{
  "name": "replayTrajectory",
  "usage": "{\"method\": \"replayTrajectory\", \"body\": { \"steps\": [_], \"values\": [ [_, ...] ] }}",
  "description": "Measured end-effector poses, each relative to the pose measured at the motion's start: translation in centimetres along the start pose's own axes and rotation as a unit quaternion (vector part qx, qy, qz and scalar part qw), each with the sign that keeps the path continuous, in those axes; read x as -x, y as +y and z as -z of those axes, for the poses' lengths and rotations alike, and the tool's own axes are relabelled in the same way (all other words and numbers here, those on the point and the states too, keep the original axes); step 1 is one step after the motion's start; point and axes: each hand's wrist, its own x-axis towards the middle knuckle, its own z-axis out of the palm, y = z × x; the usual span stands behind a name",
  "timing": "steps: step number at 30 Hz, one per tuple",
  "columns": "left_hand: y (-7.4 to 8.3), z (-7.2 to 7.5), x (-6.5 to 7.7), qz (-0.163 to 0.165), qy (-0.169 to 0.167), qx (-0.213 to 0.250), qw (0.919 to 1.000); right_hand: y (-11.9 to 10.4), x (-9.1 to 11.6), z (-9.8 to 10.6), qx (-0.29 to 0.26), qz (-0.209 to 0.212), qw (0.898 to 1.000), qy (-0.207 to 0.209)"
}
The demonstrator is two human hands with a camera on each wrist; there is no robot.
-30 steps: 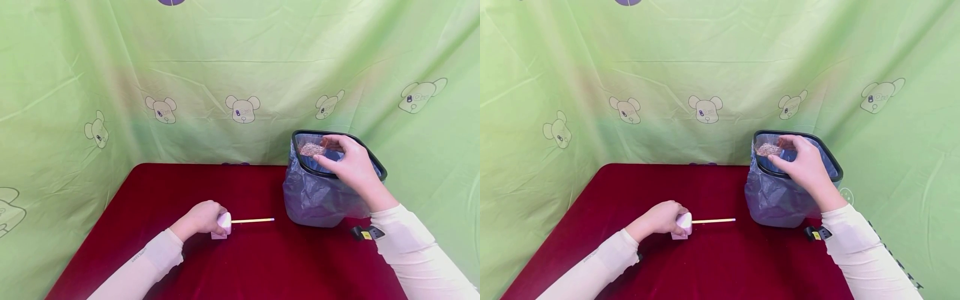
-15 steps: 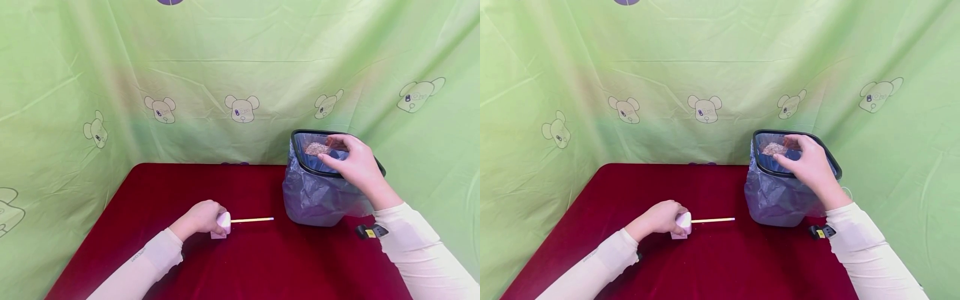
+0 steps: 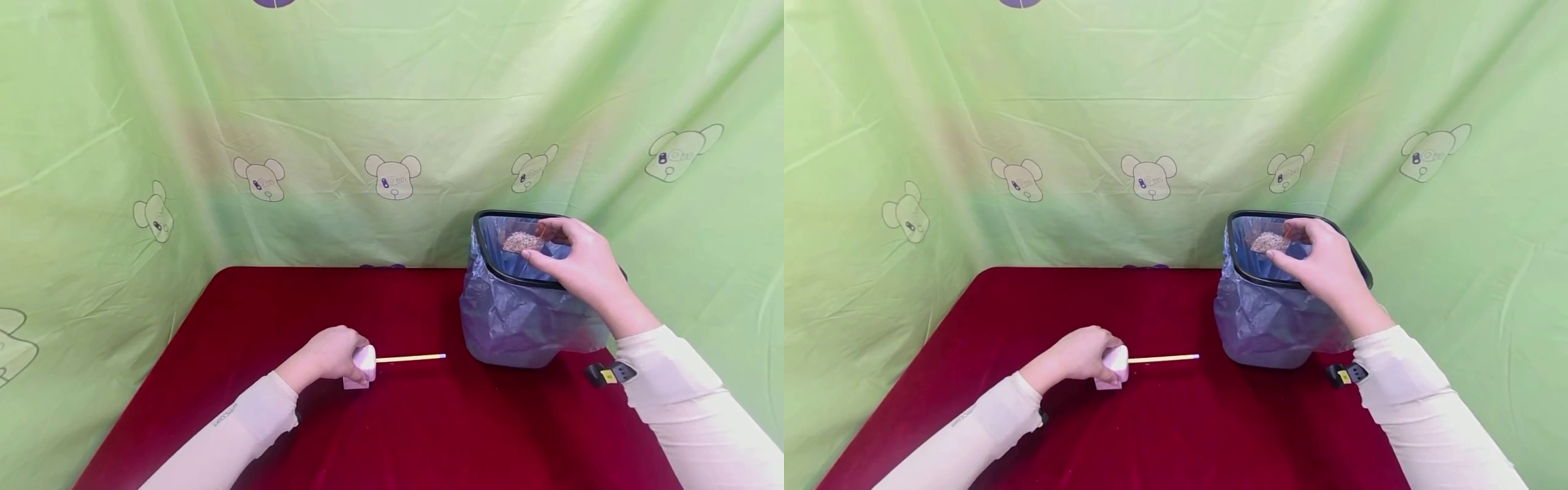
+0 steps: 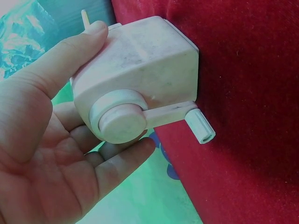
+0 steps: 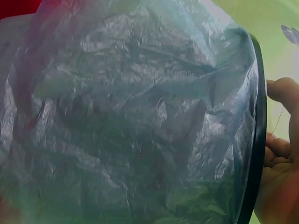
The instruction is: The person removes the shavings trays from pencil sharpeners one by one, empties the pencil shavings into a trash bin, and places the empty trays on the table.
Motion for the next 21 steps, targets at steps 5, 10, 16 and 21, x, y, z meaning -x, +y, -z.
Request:
{"method": "replayTrajectory", "body": {
  "steps": [5,10,16,21],
  "values": [
    [0.1,0.1,0.0,0.002,-0.003,0.006,1.0000,0.4,-0.2,0.2,0.006,0.003,1.000,-0.006],
    [0.2,0.2,0.0,0.004,-0.004,0.007,1.0000,0.5,-0.3,0.2,0.009,0.012,1.000,-0.011],
    [0.1,0.4,0.1,0.003,-0.004,0.001,1.0000,-0.1,-0.9,0.2,0.019,0.024,0.999,-0.015],
    [0.2,0.3,0.1,0.004,-0.006,0.007,0.9999,-0.6,-1.7,0.2,0.023,0.038,0.999,-0.022]
  ]
}}
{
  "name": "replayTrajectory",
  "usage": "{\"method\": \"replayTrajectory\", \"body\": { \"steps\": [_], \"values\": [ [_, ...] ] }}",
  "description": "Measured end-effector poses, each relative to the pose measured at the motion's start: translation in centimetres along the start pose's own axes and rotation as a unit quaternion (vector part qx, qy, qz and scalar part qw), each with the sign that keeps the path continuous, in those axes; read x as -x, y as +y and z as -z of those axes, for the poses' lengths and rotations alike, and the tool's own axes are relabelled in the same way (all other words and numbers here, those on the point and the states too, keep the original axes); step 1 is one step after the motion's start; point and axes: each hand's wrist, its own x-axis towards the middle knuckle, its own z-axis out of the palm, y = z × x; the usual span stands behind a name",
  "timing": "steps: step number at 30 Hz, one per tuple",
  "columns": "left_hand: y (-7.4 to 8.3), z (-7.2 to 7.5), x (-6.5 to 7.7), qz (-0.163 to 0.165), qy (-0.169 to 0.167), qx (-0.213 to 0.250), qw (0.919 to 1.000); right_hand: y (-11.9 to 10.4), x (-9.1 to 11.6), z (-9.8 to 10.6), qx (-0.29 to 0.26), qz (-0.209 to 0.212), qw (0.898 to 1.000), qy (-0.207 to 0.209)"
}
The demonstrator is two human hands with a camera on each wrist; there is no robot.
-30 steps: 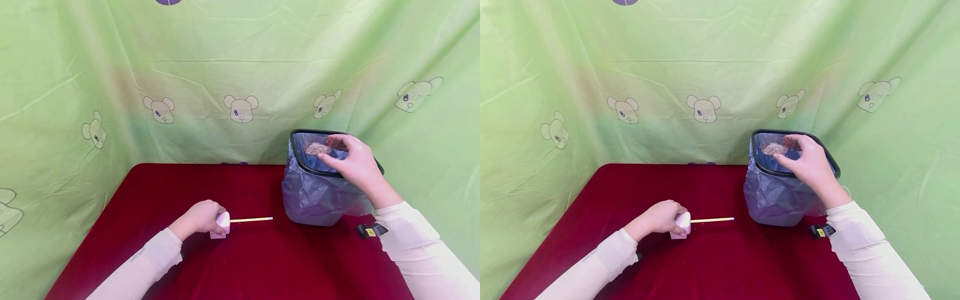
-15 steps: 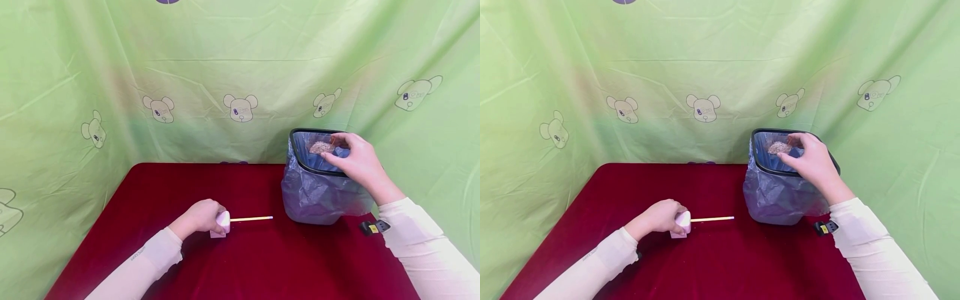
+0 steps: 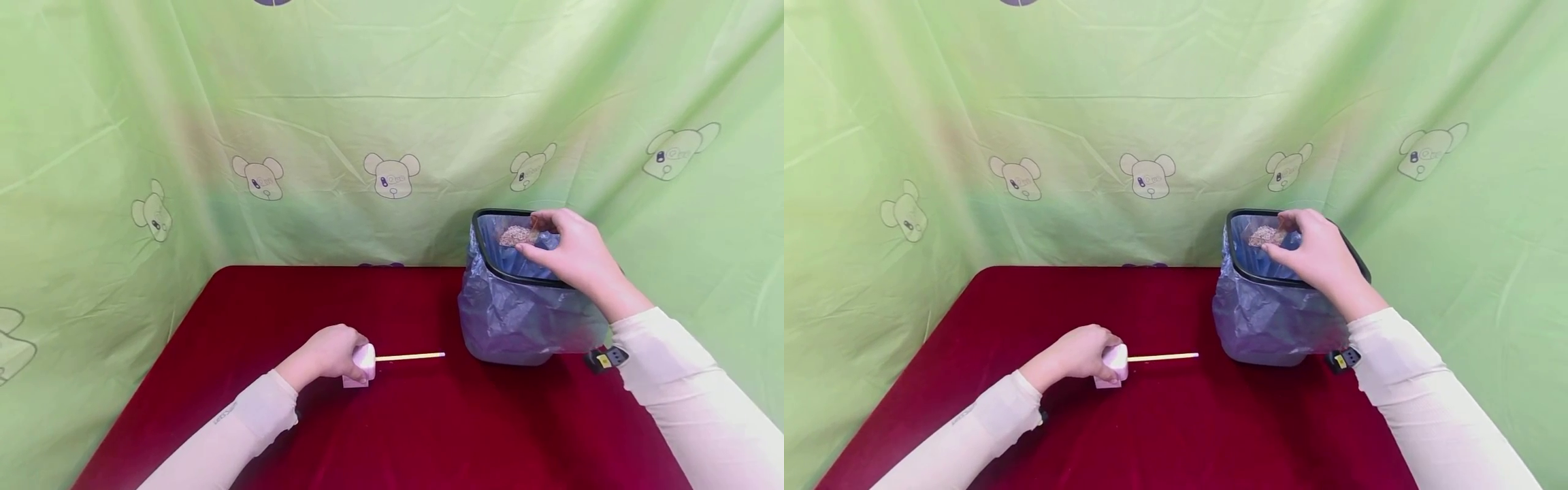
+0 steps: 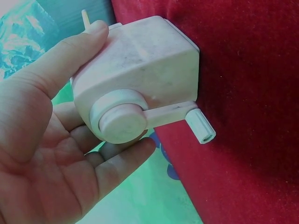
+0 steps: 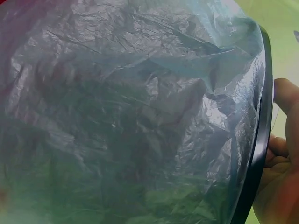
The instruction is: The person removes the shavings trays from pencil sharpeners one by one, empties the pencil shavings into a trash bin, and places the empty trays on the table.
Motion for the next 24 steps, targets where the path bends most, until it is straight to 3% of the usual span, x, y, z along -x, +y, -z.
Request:
{"method": "replayTrajectory", "body": {
  "steps": [24],
  "values": [
    [0.0,-0.1,0.0,0.006,0.001,0.000,1.0000,1.3,-1.3,0.7,0.084,0.027,0.995,-0.044]
  ]
}}
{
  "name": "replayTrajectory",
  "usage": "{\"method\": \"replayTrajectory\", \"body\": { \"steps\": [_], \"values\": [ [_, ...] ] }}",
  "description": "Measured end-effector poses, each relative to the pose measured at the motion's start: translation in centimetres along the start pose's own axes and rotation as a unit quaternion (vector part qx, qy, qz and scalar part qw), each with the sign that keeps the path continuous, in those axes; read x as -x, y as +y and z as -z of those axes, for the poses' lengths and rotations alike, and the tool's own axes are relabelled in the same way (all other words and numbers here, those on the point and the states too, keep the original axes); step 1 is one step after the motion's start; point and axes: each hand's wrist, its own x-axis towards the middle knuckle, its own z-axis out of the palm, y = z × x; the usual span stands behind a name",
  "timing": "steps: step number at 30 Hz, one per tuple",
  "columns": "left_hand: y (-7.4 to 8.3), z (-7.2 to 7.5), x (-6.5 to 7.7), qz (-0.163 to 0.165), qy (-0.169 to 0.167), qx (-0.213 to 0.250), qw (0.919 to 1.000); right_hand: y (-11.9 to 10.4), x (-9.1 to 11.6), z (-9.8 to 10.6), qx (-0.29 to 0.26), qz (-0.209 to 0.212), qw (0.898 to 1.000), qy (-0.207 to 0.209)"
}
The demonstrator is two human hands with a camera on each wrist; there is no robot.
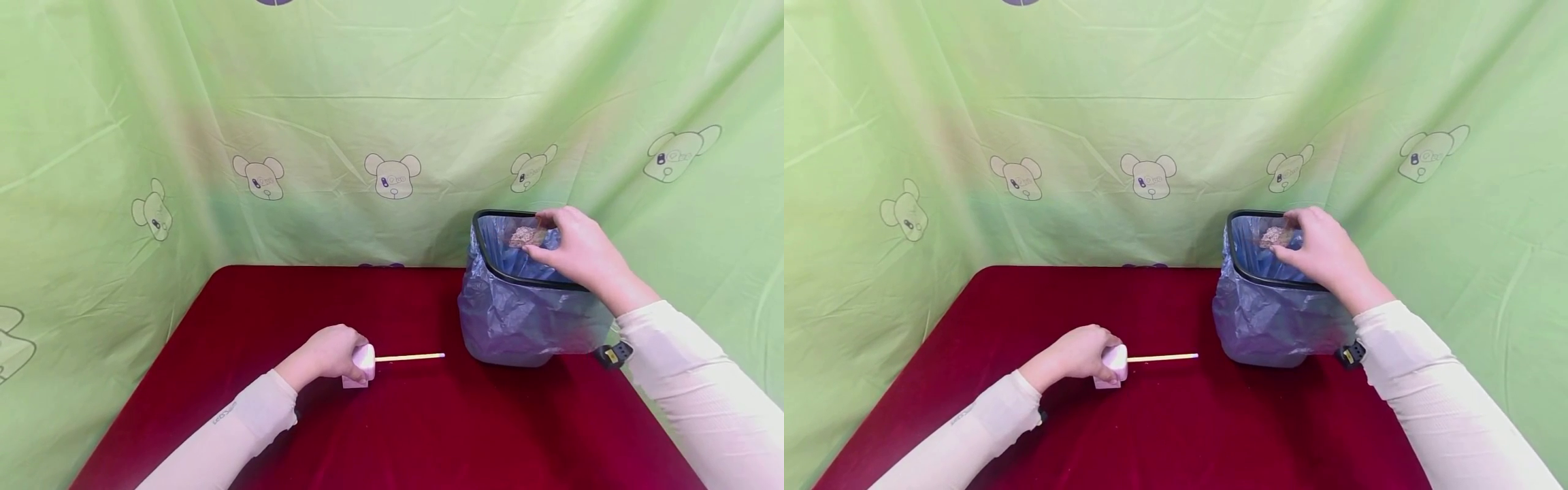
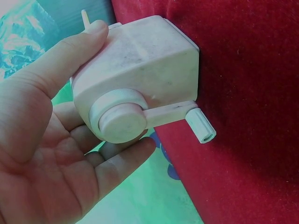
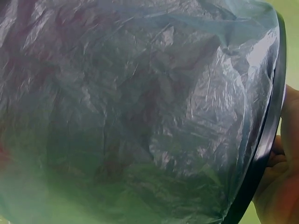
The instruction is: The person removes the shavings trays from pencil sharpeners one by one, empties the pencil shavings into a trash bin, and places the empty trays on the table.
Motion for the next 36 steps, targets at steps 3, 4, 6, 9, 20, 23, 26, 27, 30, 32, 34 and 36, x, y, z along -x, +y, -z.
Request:
{"method": "replayTrajectory", "body": {
  "steps": [3,4,6,9,20,23,26,27,30,32,34,36],
  "values": [
    [-0.01,-0.01,-0.02,-0.001,0.000,-0.001,1.0000,0.18,-0.12,0.02,0.013,0.006,1.000,-0.005],
    [-0.02,-0.01,-0.02,-0.001,0.001,-0.001,1.0000,0.25,-0.16,0.01,0.017,0.009,1.000,-0.008],
    [-0.04,-0.05,-0.05,-0.003,0.001,-0.001,1.0000,0.38,-0.22,-0.01,0.026,0.014,1.000,-0.011],
    [-0.10,-0.08,-0.07,-0.004,0.004,-0.002,1.0000,0.50,-0.33,-0.01,0.039,0.020,0.999,-0.014],
    [-0.51,-0.50,-0.27,0.003,0.001,0.000,1.0000,0.50,-0.61,0.00,0.067,0.036,0.997,-0.020],
    [-0.50,-0.49,-0.26,0.002,0.000,0.000,1.0000,0.50,-0.65,0.00,0.076,0.046,0.996,-0.018],
    [-0.40,-0.40,-0.22,0.004,0.000,0.000,1.0000,0.56,-0.69,0.01,0.083,0.054,0.995,-0.016],
    [-0.36,-0.35,-0.20,0.005,-0.001,0.001,1.0000,0.59,-0.72,0.01,0.086,0.057,0.995,-0.016],
    [-0.28,-0.29,-0.16,0.004,-0.002,0.003,1.0000,0.60,-0.79,0.03,0.094,0.062,0.993,-0.018],
    [-0.27,-0.29,-0.16,0.003,-0.001,0.002,1.0000,0.57,-0.86,0.05,0.101,0.070,0.992,-0.018],
    [-0.30,-0.33,-0.18,0.001,0.001,0.001,1.0000,0.53,-0.90,0.06,0.109,0.081,0.991,-0.015],
    [-0.34,-0.40,-0.20,0.000,0.002,0.000,1.0000,0.47,-0.90,0.06,0.116,0.094,0.989,-0.012]
  ]
}}
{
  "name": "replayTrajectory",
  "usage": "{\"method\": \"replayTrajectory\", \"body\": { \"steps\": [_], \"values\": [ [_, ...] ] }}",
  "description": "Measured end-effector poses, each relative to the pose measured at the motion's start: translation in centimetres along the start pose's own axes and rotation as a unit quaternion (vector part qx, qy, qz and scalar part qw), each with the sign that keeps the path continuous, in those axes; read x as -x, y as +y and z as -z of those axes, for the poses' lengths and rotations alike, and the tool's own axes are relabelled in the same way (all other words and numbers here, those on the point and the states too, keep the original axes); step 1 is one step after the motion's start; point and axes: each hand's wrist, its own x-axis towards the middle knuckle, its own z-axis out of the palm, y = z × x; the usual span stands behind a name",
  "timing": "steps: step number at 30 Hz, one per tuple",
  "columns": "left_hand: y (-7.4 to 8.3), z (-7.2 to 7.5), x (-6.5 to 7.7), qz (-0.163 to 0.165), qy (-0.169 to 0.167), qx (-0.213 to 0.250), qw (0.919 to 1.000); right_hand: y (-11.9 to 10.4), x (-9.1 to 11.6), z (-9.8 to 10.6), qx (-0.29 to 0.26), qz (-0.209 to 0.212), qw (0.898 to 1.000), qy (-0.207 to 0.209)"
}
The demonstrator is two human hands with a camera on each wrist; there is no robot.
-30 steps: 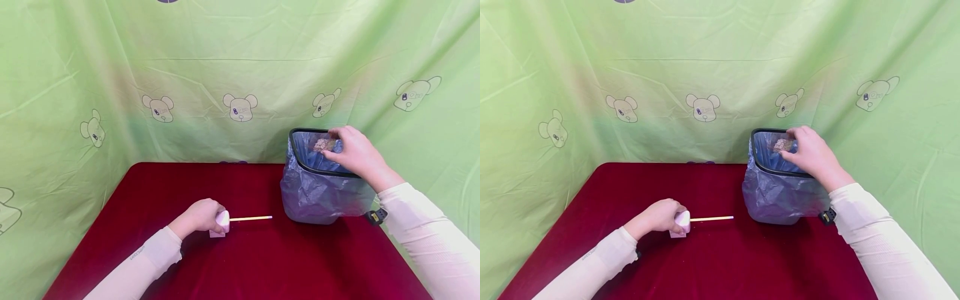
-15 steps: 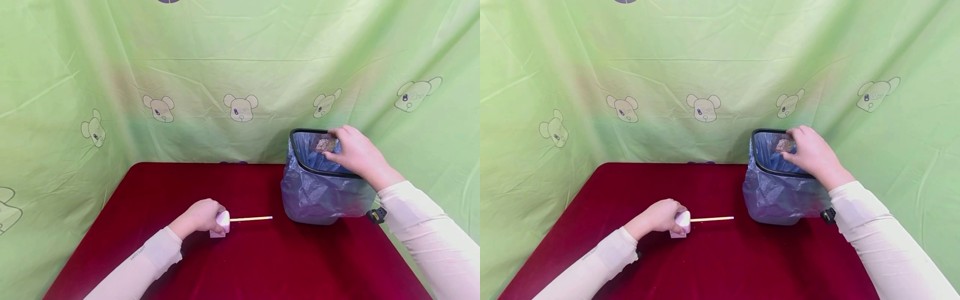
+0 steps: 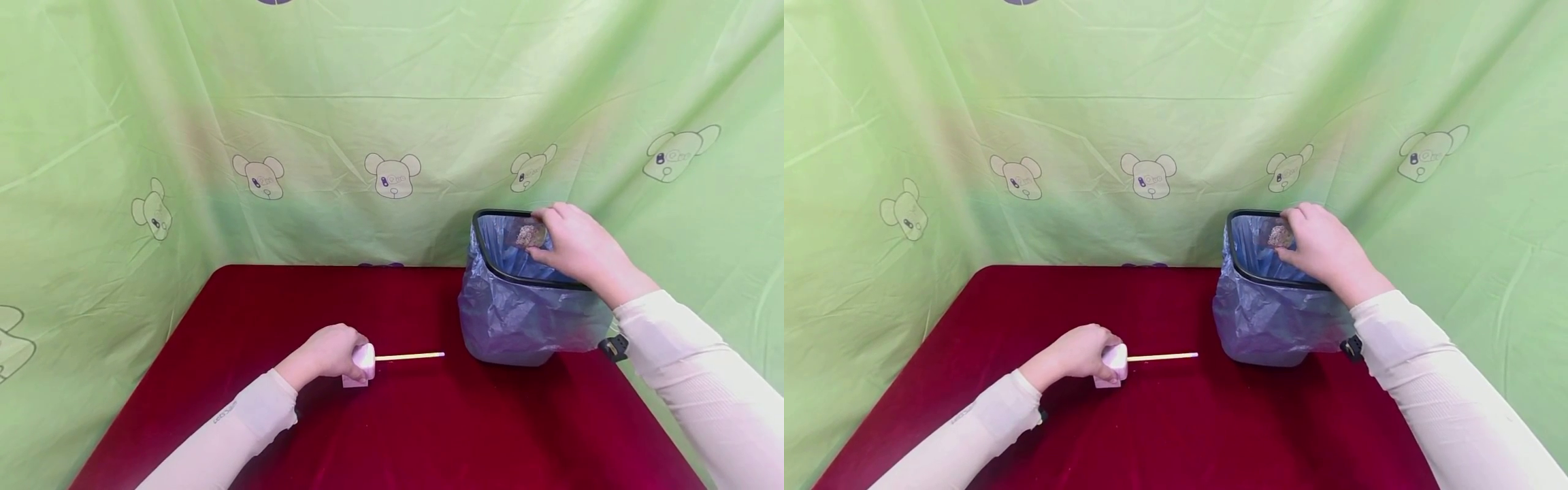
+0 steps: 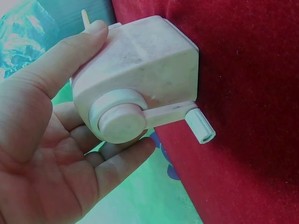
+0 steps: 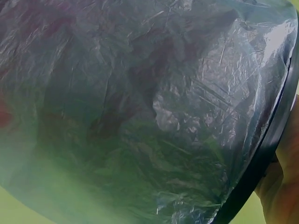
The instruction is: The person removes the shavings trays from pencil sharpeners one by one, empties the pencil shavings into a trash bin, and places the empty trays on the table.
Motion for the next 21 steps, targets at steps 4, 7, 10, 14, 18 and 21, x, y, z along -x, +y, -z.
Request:
{"method": "replayTrajectory", "body": {
  "steps": [4,7,10,14,18,21],
  "values": [
    [-0.07,-0.02,-0.04,-0.001,0.000,-0.001,1.0000,-0.05,-0.01,0.03,0.016,0.018,1.000,0.008],
    [-0.08,-0.03,-0.06,-0.002,0.000,-0.002,1.0000,-0.05,-0.02,0.04,0.027,0.026,0.999,0.008],
    [-0.14,-0.06,-0.11,-0.006,0.002,-0.003,1.0000,0.02,-0.06,0.03,0.035,0.028,0.999,0.004],
    [-0.20,-0.05,-0.14,-0.008,0.002,-0.001,1.0000,0.23,-0.09,0.00,0.045,0.032,0.998,-0.003],
    [-0.14,0.00,-0.09,-0.005,0.001,-0.004,1.0000,0.45,-0.05,-0.09,0.053,0.039,0.998,-0.006],
    [-0.07,0.04,-0.04,-0.002,0.000,-0.005,1.0000,0.59,0.02,-0.18,0.063,0.050,0.997,-0.008]
  ]
}}
